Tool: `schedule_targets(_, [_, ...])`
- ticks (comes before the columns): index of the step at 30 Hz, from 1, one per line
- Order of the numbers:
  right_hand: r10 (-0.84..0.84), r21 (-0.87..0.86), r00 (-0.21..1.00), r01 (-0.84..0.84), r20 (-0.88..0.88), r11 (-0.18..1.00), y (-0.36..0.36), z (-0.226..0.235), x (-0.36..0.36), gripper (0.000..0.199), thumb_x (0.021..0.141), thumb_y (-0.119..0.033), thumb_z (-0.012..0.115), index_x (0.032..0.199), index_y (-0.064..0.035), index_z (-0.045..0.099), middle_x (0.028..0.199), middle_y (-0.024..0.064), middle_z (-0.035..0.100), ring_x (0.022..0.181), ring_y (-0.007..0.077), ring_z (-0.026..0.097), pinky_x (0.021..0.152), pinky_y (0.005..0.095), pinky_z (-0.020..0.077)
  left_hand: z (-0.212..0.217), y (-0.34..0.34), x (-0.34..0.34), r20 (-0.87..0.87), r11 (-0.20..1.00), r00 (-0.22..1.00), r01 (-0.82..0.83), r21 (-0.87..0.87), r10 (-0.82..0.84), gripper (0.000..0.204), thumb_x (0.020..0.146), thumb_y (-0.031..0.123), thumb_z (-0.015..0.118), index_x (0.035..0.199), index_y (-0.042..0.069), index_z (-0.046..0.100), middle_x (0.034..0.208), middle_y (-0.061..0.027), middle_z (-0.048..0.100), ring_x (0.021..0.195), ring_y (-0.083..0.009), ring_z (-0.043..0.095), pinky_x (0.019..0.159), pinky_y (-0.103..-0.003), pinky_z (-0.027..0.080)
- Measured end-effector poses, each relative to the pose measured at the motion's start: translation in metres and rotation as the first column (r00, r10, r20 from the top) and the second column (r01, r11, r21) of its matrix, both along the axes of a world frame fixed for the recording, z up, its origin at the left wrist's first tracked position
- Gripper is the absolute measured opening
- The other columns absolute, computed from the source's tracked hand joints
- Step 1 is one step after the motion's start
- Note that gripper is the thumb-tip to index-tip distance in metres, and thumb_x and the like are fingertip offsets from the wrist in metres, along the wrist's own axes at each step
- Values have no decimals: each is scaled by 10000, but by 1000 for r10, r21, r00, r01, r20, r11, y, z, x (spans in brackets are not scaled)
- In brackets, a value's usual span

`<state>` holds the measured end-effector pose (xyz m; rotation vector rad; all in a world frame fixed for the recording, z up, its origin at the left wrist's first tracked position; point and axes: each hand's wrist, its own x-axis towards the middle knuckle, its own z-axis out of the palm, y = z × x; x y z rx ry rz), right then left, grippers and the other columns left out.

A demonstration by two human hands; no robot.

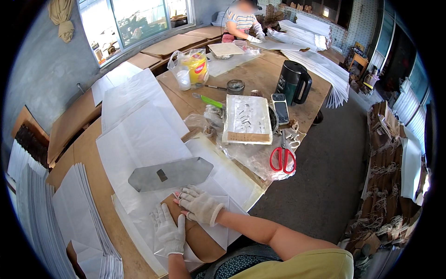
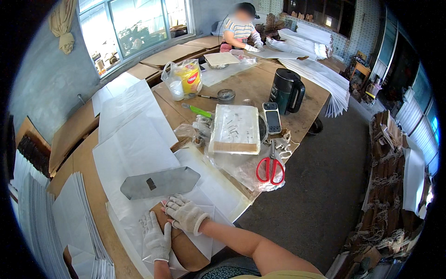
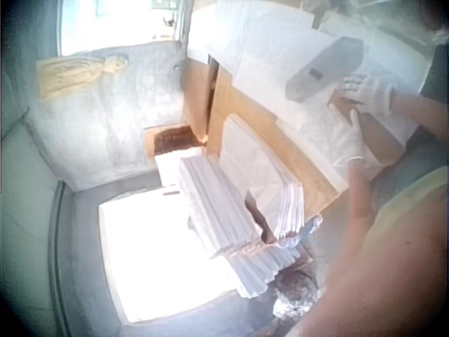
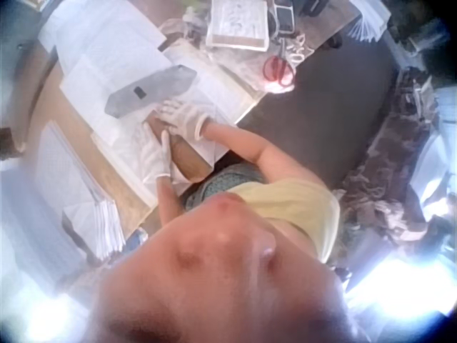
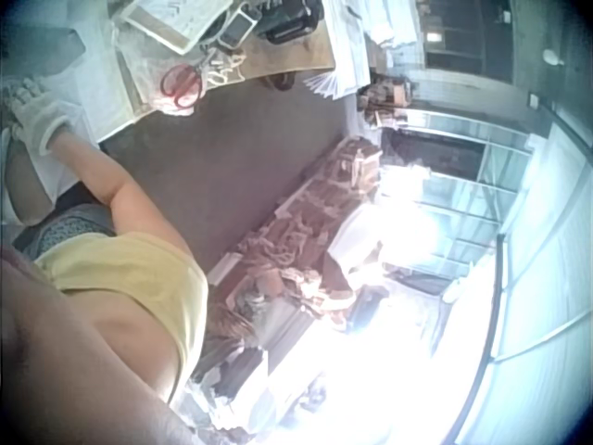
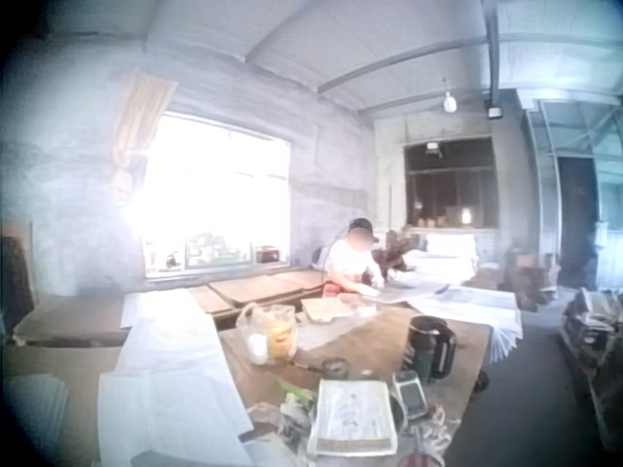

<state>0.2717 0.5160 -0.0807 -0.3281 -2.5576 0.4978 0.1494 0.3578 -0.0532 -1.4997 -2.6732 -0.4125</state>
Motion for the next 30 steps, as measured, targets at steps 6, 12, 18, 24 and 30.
schedule_targets(6, [0,-2,1000,0,-2,1000,-1,0,1,532,982,-367,656,1444,-105,628,1526,143,586,1429,341,513,1263,490,330,-1,0,1,19,1000,1000,-15,-18,15,826,987,507,624,1566,-51,433,1659,-275,382,1530,-464,357,1314,-522,208])
schedule_targets(12, [7,-23,1000,-7,11,1000,-3,3,2,533,992,-357,644,1454,-92,618,1541,149,573,1441,344,506,1270,490,317,5,-2,3,52,997,998,-19,-70,23,824,1014,489,599,1614,-24,365,1685,-259,346,1564,-448,305,1319,-495,184])
schedule_targets(18, [19,-39,998,-17,61,999,-2,10,1,543,1010,-353,632,1481,-84,597,1568,155,548,1455,341,497,1281,500,297,4,-2,1,37,1000,999,-18,-16,19,828,986,495,633,1570,-53,422,1647,-275,400,1534,-445,361,1318,-511,203])
schedule_targets(24, [30,-46,998,-32,-48,998,-4,21,-1,485,989,-307,646,1410,-66,631,1460,159,617,1417,355,520,1247,492,341,3,-6,-3,57,999,998,-32,-21,33,844,984,504,634,1575,-56,411,1649,-288,387,1544,-449,340,1319,-509,200])
schedule_targets(30, [-186,-143,972,167,-140,976,14,22,-3,509,956,-282,677,1418,-76,622,1459,160,611,1389,364,531,1208,494,367,21,-48,2,92,998,996,26,-56,-21,905,968,504,644,1602,-71,352,1673,-307,329,1562,-490,286,1316,-520,188])
